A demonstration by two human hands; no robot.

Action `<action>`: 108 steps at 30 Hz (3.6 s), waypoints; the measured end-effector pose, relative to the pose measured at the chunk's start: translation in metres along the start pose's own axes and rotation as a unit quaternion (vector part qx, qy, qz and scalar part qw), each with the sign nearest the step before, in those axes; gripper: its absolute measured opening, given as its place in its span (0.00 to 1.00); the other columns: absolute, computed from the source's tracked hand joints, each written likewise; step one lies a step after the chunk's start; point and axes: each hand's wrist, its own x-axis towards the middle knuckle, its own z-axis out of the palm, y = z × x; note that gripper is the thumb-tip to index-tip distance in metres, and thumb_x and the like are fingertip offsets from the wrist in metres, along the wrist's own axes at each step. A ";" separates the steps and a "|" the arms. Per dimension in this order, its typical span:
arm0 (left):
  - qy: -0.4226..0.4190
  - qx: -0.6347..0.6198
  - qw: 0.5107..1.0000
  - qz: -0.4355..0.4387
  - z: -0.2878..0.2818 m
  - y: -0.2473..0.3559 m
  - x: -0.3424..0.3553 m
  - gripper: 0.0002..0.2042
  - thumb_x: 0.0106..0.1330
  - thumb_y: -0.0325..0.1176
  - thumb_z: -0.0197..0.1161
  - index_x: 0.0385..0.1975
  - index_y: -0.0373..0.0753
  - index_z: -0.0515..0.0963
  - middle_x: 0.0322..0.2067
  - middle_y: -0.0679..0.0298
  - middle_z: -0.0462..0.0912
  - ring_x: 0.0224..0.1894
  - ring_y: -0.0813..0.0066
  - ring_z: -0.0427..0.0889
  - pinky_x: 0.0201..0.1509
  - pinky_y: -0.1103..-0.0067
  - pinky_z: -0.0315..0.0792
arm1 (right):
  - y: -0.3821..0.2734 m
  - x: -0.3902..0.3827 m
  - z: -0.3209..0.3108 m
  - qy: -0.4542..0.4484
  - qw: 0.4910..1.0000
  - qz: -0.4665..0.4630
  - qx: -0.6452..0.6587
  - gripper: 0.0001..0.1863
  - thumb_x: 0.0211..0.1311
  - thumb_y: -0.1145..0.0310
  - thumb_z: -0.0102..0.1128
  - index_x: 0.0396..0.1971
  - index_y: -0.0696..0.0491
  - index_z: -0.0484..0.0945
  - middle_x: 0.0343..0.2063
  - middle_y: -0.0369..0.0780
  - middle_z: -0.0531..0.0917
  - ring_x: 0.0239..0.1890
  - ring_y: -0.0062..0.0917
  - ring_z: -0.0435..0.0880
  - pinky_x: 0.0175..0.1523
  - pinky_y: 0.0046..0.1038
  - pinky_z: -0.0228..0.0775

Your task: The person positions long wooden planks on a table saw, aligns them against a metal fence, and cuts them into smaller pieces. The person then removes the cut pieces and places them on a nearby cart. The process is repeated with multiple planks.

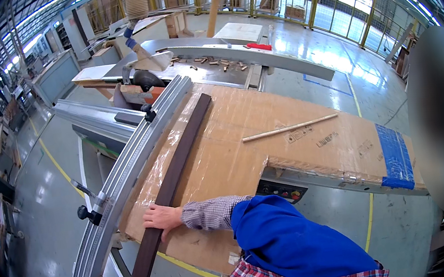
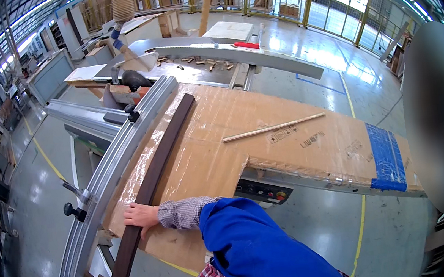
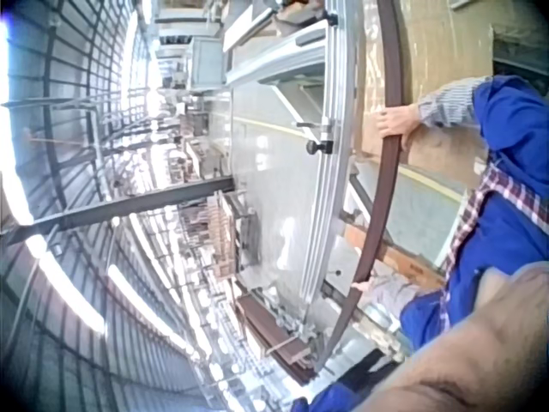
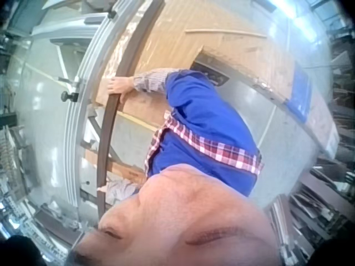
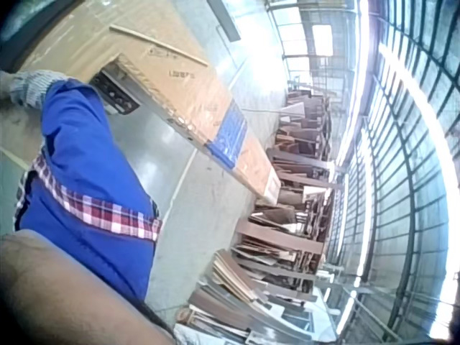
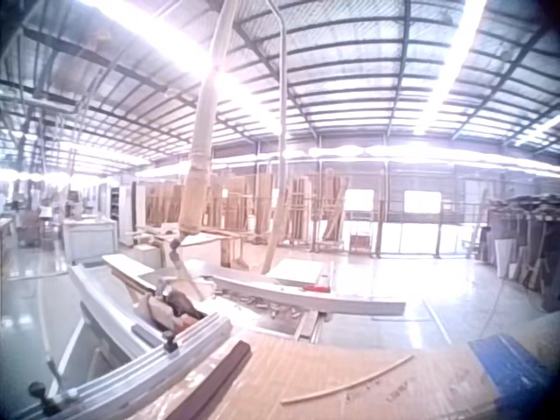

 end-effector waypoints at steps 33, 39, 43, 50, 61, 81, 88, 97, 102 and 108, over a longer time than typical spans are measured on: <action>0.054 -0.127 0.989 0.057 0.074 -0.029 0.026 0.26 0.65 0.54 0.51 0.56 0.42 0.67 0.57 0.59 0.67 0.58 0.61 0.65 0.63 0.60 0.58 | 0.064 0.022 -0.066 -0.143 0.970 0.195 -0.039 0.36 0.40 0.52 0.72 0.51 0.50 0.71 0.42 0.43 0.76 0.49 0.39 0.72 0.54 0.41 0.59; -0.059 -0.055 0.997 0.013 0.055 -0.023 0.034 0.26 0.61 0.48 0.54 0.53 0.36 0.66 0.52 0.53 0.71 0.53 0.55 0.71 0.59 0.58 0.65 | 0.112 0.017 -0.017 -0.002 0.999 0.025 -0.033 0.38 0.39 0.41 0.66 0.47 0.52 0.71 0.39 0.41 0.74 0.46 0.35 0.72 0.52 0.38 0.61; -0.071 -0.003 0.997 -0.031 0.067 -0.027 0.036 0.26 0.61 0.49 0.54 0.53 0.36 0.66 0.52 0.53 0.71 0.53 0.56 0.71 0.59 0.58 0.65 | 0.113 0.000 -0.005 0.079 0.995 0.020 -0.061 0.43 0.35 0.39 0.67 0.50 0.50 0.67 0.46 0.41 0.68 0.51 0.33 0.65 0.58 0.35 0.54; -0.087 0.024 0.994 -0.063 0.073 -0.028 0.053 0.28 0.62 0.51 0.53 0.54 0.35 0.66 0.53 0.53 0.71 0.54 0.56 0.71 0.59 0.60 0.65 | 0.130 0.000 -0.005 0.041 0.993 0.053 -0.095 0.43 0.35 0.39 0.67 0.50 0.50 0.66 0.44 0.40 0.67 0.51 0.32 0.64 0.58 0.34 0.53; -0.095 0.053 0.991 -0.075 0.073 -0.024 0.062 0.30 0.63 0.54 0.52 0.56 0.35 0.66 0.54 0.52 0.71 0.56 0.57 0.70 0.59 0.62 0.66 | 0.132 -0.007 0.002 0.121 0.988 0.063 -0.076 0.41 0.39 0.47 0.68 0.56 0.48 0.67 0.50 0.44 0.65 0.55 0.36 0.63 0.64 0.42 0.49; -0.148 0.096 0.962 -0.207 0.056 -0.001 0.047 0.30 0.66 0.52 0.53 0.57 0.31 0.65 0.52 0.50 0.73 0.56 0.56 0.71 0.61 0.66 0.64 | 0.134 -0.017 0.008 0.161 0.980 0.117 -0.016 0.37 0.38 0.56 0.72 0.54 0.41 0.71 0.52 0.43 0.65 0.57 0.40 0.61 0.67 0.43 0.48; -0.066 0.262 0.949 -0.160 0.055 0.004 0.034 0.32 0.63 0.54 0.55 0.56 0.30 0.65 0.51 0.53 0.74 0.57 0.57 0.70 0.65 0.65 0.60 | 0.132 -0.023 0.009 0.169 0.976 0.137 -0.013 0.36 0.37 0.57 0.72 0.53 0.41 0.72 0.52 0.42 0.66 0.57 0.39 0.62 0.67 0.44 0.49; -0.083 0.607 0.749 0.253 0.149 0.002 -0.048 0.22 0.60 0.49 0.62 0.28 0.29 0.78 0.20 0.50 0.80 0.22 0.61 0.79 0.24 0.66 0.73 | 0.124 -0.020 0.006 0.178 0.971 0.159 -0.003 0.32 0.42 0.50 0.69 0.51 0.41 0.73 0.53 0.41 0.66 0.58 0.39 0.62 0.66 0.43 0.48; -0.266 0.625 0.515 0.523 0.230 -0.084 -0.065 0.29 0.48 0.37 0.71 0.49 0.30 0.69 0.46 0.46 0.72 0.50 0.46 0.70 0.56 0.63 0.63 | 0.130 -0.019 0.008 0.166 0.973 0.160 -0.023 0.35 0.42 0.46 0.67 0.53 0.41 0.71 0.54 0.42 0.66 0.59 0.38 0.61 0.66 0.45 0.46; -0.135 0.772 0.396 0.479 0.269 -0.146 -0.071 0.46 0.35 0.31 0.77 0.61 0.41 0.60 0.55 0.52 0.65 0.57 0.52 0.65 0.61 0.64 0.62 | 0.125 -0.016 0.005 0.145 0.975 0.165 0.018 0.42 0.36 0.52 0.73 0.56 0.46 0.68 0.54 0.42 0.65 0.60 0.38 0.60 0.67 0.43 0.45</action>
